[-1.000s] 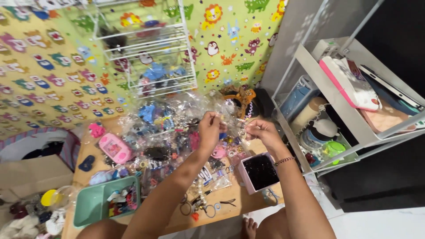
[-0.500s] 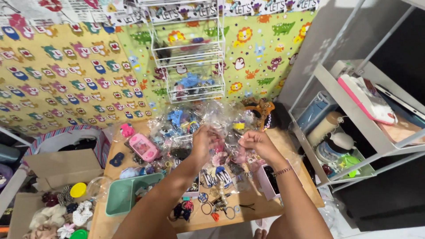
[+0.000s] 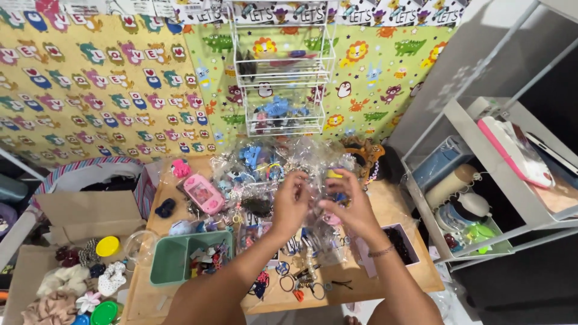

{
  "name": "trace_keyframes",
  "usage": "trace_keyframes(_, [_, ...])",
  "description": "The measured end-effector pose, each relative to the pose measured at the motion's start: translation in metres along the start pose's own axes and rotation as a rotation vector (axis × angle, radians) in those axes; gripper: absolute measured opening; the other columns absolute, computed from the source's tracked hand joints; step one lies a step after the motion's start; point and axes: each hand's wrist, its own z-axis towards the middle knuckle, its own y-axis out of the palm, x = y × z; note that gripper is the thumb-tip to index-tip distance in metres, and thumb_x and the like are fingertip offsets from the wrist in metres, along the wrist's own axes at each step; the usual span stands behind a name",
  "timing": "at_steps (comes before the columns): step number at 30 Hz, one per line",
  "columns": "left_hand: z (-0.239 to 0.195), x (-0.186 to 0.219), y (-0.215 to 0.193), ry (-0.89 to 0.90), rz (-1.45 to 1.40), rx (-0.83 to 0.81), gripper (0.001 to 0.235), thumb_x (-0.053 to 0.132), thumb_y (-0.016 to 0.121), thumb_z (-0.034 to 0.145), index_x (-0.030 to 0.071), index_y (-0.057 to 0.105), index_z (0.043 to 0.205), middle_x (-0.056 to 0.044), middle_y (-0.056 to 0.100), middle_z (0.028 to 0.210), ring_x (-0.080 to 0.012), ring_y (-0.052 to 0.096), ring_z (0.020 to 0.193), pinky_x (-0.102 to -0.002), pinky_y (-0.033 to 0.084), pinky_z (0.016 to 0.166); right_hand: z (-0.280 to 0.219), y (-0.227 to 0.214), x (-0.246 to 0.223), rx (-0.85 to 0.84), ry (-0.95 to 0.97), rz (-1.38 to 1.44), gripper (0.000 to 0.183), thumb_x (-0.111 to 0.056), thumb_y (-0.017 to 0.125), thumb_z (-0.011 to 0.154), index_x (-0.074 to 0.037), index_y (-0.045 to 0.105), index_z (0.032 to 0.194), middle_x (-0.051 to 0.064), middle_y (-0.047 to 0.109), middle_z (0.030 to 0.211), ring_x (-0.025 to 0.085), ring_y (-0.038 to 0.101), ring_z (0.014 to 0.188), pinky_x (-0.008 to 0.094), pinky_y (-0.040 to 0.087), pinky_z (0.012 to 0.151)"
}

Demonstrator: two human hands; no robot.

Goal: The person sits at a table and organizes various hair accessories. They pick up hair clips and ties from a pile, place them into a small pink box, and handle a pink toy phone and a plastic bag. The person continues to sort through the items, moving them between the table and the box.

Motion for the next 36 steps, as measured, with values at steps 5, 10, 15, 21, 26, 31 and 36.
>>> trace_keyframes(5, [-0.01, 0.008, -0.001, 0.228, 0.295, 0.023, 0.012, 0.006, 0.067, 0.09, 0.016, 0.067, 0.095, -0.005, 0.065, 0.082, -0.0293, 0.07, 0.077, -0.035, 0.057, 0.064, 0.004, 0.017, 0.039, 0.156, -0.147, -0.39, 0.073, -0.034, 0.091, 0.068, -0.018, 0.052, 0.128, 0.01, 0.074, 0.114, 0.037, 0.066, 0.112, 0.051, 0.044, 0.102])
trace_keyframes(10, [-0.012, 0.013, -0.004, 0.216, 0.388, 0.011, 0.008, 0.01, 0.07, 0.088, 0.016, 0.066, 0.092, -0.003, 0.064, 0.082, -0.0297, 0.07, 0.075, -0.038, 0.056, 0.063, 0.005, 0.026, 0.04, 0.281, -0.412, -0.688, 0.045, -0.03, 0.089, 0.064, -0.023, 0.064, 0.101, -0.001, 0.074, 0.114, 0.023, 0.067, 0.109, 0.039, 0.045, 0.098])
trace_keyframes(15, [-0.012, 0.027, -0.01, 0.183, 0.421, 0.005, 0.005, 0.009, 0.064, 0.09, 0.013, 0.062, 0.089, -0.008, 0.063, 0.087, -0.0365, 0.07, 0.083, -0.042, 0.057, 0.066, 0.006, 0.026, 0.023, 0.327, -0.408, -0.725, 0.012, -0.027, 0.074, 0.087, -0.023, 0.066, 0.079, -0.007, 0.075, 0.097, 0.02, 0.072, 0.091, 0.037, 0.048, 0.086])
trace_keyframes(21, [0.012, -0.009, -0.006, -0.449, -0.344, 0.235, 0.004, 0.007, 0.057, 0.094, 0.009, 0.058, 0.09, -0.012, 0.07, 0.095, -0.026, 0.073, 0.073, -0.035, 0.064, 0.057, 0.008, 0.022, 0.006, 0.379, -0.007, -0.294, 0.012, -0.022, 0.069, 0.094, -0.014, 0.072, 0.085, 0.011, 0.075, 0.076, 0.034, 0.072, 0.078, 0.043, 0.052, 0.079])
trace_keyframes(26, [0.015, -0.036, -0.005, -0.561, -0.579, 0.251, 0.004, 0.004, 0.056, 0.092, 0.004, 0.056, 0.097, -0.017, 0.064, 0.092, -0.0309, 0.074, 0.072, -0.044, 0.067, 0.065, 0.013, 0.027, 0.026, 0.323, 0.223, 0.352, 0.013, -0.021, 0.06, 0.099, -0.009, 0.063, 0.103, 0.014, 0.07, 0.086, 0.026, 0.069, 0.079, 0.037, 0.054, 0.078])
trace_keyframes(31, [0.015, -0.033, -0.01, -0.586, -0.627, 0.261, 0.01, 0.003, 0.057, 0.093, 0.002, 0.054, 0.103, -0.015, 0.059, 0.093, -0.0278, 0.072, 0.076, -0.046, 0.067, 0.075, 0.013, 0.018, 0.043, 0.074, 0.359, 0.541, 0.048, -0.015, 0.074, 0.084, -0.004, 0.055, 0.127, 0.012, 0.069, 0.088, 0.024, 0.074, 0.075, 0.033, 0.058, 0.069])
trace_keyframes(36, [0.021, -0.026, -0.014, -0.572, -0.605, 0.279, 0.004, 0.003, 0.055, 0.095, 0.005, 0.055, 0.099, -0.013, 0.061, 0.088, -0.0285, 0.074, 0.073, -0.045, 0.067, 0.067, 0.016, 0.009, 0.077, -0.256, 0.31, 0.444, 0.044, 0.001, 0.072, 0.085, 0.005, 0.061, 0.128, 0.017, 0.07, 0.081, 0.025, 0.071, 0.065, 0.029, 0.055, 0.057])
